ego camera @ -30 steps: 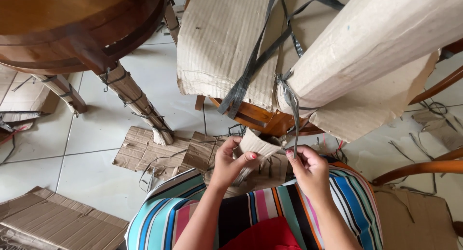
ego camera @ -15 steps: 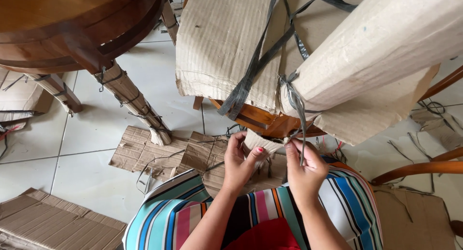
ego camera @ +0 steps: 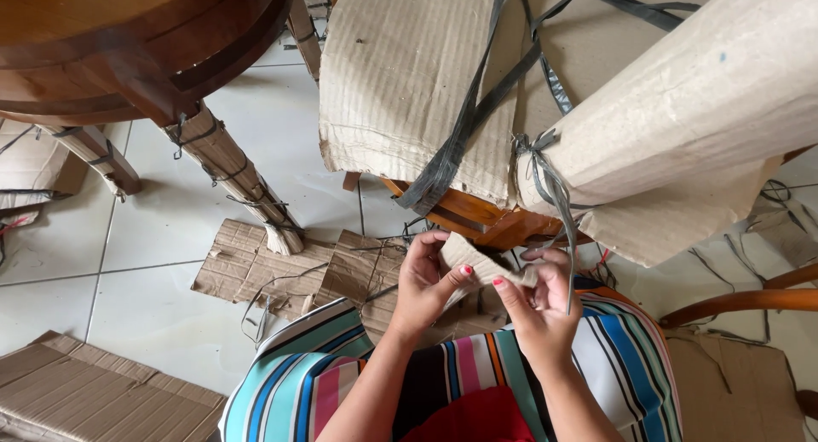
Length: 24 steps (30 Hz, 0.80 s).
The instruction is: Wrapping the legs of a wooden chair with cardboard and securing them with plastic ties for protection.
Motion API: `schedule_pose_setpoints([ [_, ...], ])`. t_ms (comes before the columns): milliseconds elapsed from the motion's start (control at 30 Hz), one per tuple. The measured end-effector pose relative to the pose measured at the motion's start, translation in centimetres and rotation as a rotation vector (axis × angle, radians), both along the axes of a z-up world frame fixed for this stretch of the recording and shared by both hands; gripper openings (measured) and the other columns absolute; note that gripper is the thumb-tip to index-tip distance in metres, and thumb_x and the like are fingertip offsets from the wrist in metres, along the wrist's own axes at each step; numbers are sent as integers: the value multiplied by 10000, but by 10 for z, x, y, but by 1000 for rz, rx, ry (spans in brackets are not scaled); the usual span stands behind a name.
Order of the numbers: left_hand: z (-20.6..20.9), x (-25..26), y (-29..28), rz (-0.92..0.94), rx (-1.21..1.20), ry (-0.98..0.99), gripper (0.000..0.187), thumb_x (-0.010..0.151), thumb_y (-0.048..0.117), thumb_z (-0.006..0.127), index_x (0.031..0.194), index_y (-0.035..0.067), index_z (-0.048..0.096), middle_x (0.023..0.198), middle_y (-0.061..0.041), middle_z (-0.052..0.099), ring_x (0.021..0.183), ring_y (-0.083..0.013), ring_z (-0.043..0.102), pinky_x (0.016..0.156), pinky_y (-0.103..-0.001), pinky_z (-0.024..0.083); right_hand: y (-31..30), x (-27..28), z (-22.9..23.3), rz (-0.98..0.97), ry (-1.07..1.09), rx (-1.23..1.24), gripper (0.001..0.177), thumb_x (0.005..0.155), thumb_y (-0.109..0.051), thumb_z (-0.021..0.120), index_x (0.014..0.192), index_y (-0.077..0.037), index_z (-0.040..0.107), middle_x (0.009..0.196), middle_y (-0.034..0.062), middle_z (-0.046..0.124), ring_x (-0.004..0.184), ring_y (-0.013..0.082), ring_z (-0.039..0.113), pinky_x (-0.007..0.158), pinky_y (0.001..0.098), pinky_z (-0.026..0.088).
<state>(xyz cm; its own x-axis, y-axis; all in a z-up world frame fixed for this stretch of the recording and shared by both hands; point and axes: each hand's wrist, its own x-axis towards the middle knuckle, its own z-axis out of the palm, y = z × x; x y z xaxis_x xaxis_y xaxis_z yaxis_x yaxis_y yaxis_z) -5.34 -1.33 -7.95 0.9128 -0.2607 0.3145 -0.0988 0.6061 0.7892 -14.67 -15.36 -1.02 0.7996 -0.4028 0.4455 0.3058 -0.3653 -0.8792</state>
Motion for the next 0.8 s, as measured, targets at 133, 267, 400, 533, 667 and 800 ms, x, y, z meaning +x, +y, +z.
schedule_pose_setpoints([
  [133, -2, 0, -2, 26, 22, -46, 460, 873, 52, 813, 1257, 58, 559, 1225, -97, 585, 1095, -177, 564, 936, -299, 507, -1, 2, 15, -20, -155, -345, 355, 891, -151, 740, 735, -93, 427, 1225, 169, 670, 543, 67, 466, 469, 221, 314],
  [267, 0, -4, -6, 48, 56, -59, 430, 869, 73, 815, 1228, 63, 579, 1253, -103, 583, 1157, -192, 566, 999, -307, 480, -12, 0, 12, 86, -150, -389, 356, 861, -103, 747, 701, -90, 430, 1127, 207, 733, 726, 154, 727, 544, 234, 465],
  [400, -1, -7, -16, 112, 36, -31, 355, 872, 57, 804, 1148, 62, 579, 1256, -125, 589, 1135, -201, 580, 960, -314, 508, -20, 6, 17, -31, -201, -370, 201, 878, -53, 777, 863, -22, 580, 964, 135, 683, 706, 160, 617, 617, 254, 487],
  [533, -16, -5, -29, 176, -30, 72, 375, 831, 15, 831, 978, 51, 488, 1234, -164, 592, 1160, -264, 646, 982, -397, 540, -21, 17, 22, -262, -204, -298, 315, 843, -81, 896, 947, 12, 614, 946, 107, 621, 571, 166, 621, 488, 250, 512],
  [667, -15, -6, -32, 186, -49, 100, 372, 837, 9, 823, 959, 40, 473, 1243, -179, 574, 1146, -293, 671, 958, -405, 579, -38, 14, -4, -196, 15, -185, 235, 886, -64, 827, 1025, -4, 647, 722, 99, 636, 532, 194, 658, 511, 270, 528],
  [800, -17, -4, -34, 228, -28, 88, 391, 830, 42, 841, 955, 62, 471, 1236, -161, 574, 1144, -265, 666, 983, -392, 544, -37, 12, 4, -61, 176, -58, 83, 888, -33, 761, 971, -23, 762, 782, 152, 786, 709, 216, 778, 667, 313, 611],
])
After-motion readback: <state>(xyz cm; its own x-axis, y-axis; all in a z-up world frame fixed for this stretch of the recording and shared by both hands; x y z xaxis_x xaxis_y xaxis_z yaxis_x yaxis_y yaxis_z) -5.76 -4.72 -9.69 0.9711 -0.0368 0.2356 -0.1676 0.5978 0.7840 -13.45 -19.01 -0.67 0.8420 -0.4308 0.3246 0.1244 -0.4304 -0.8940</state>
